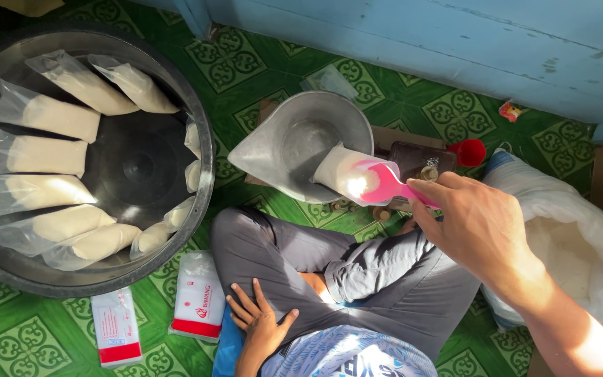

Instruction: Scooping white powder from a large sack into small plastic bags using a plastic scoop and a funnel over a scale.

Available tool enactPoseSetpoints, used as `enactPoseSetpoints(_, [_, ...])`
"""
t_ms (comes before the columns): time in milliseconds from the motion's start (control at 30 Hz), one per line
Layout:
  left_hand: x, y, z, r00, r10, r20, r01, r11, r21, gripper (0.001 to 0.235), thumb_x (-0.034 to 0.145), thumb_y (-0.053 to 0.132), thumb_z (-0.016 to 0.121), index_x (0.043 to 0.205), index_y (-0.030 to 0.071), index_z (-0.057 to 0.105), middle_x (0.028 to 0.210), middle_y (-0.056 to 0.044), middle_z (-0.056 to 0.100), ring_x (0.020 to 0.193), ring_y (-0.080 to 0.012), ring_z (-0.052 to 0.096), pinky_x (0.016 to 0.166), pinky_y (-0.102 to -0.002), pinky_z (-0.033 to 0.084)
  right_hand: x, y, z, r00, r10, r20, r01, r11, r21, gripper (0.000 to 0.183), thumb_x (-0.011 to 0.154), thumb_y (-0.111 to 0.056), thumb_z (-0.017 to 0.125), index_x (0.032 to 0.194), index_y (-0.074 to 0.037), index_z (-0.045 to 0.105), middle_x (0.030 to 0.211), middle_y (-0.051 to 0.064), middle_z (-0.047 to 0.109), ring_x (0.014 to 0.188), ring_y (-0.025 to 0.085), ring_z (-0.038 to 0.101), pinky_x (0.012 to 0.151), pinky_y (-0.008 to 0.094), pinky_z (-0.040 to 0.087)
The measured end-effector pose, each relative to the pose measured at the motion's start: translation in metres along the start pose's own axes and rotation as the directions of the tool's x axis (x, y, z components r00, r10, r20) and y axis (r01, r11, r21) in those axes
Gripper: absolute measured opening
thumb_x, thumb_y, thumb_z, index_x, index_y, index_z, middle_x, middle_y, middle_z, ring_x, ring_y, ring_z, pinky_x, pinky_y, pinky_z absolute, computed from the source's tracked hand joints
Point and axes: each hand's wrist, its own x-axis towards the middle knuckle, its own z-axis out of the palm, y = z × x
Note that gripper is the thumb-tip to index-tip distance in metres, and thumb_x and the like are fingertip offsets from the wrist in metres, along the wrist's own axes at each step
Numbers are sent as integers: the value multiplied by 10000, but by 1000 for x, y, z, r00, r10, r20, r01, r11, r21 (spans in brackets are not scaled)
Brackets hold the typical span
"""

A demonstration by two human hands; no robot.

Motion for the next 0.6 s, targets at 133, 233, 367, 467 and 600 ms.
enactPoseSetpoints(133, [1, -1, 1, 1000, 5, 1, -5, 1000, 5, 1273, 838, 631, 692, 1483, -67, -157, 1398, -498, -354, 1261, -726, -205, 927, -807, -20, 0, 1, 1, 1000, 2, 7, -2, 1000, -19, 248, 865, -313, 653, 1065, -210, 757, 718, -7, 589, 566, 233, 595, 460, 350, 432])
enactPoseSetpoints(233, [0, -1, 0, 1000, -6, 10, 6, 1000, 4, 1270, 839, 634, 683, 1488, -49, -168, 1406, -490, -357, 1274, -714, -221, 941, -798, -18, -3, 2, 1, 999, 9, 36, -8, 999, -38, 263, 861, -320, 642, 1078, -215, 747, 747, -12, 611, 599, 232, 621, 467, 351, 449])
enactPoseSetpoints(367, [1, -1, 3, 1000, -6, 6, 6, 1000, 17, 1272, 838, 634, 689, 1487, -58, -158, 1403, -494, -355, 1269, -719, -207, 943, -797, -22, -6, 2, -1, 997, 51, 63, -48, 997, -62, 279, 871, -354, 622, 1086, -226, 745, 752, -1, 622, 573, 252, 627, 470, 363, 467])
enactPoseSetpoints(467, [2, -3, 4, 1000, -3, -1, 3, 1000, 15, 1274, 835, 632, 695, 1488, -57, -154, 1403, -491, -359, 1268, -722, -205, 941, -803, -12, -9, 2, -2, 997, 58, 57, -53, 995, -79, 284, 878, -363, 616, 1089, -221, 741, 756, 5, 619, 547, 263, 615, 459, 369, 467])
enactPoseSetpoints(600, [2, -4, 6, 1000, -3, -16, 3, 1000, 22, 1284, 825, 658, 681, 1494, -47, -158, 1409, -486, -356, 1280, -709, -211, 949, -797, -17, -12, 1, 0, 999, 45, 17, -43, 995, -95, 261, 873, -337, 622, 1066, -211, 745, 774, 2, 624, 586, 248, 631, 466, 357, 463])
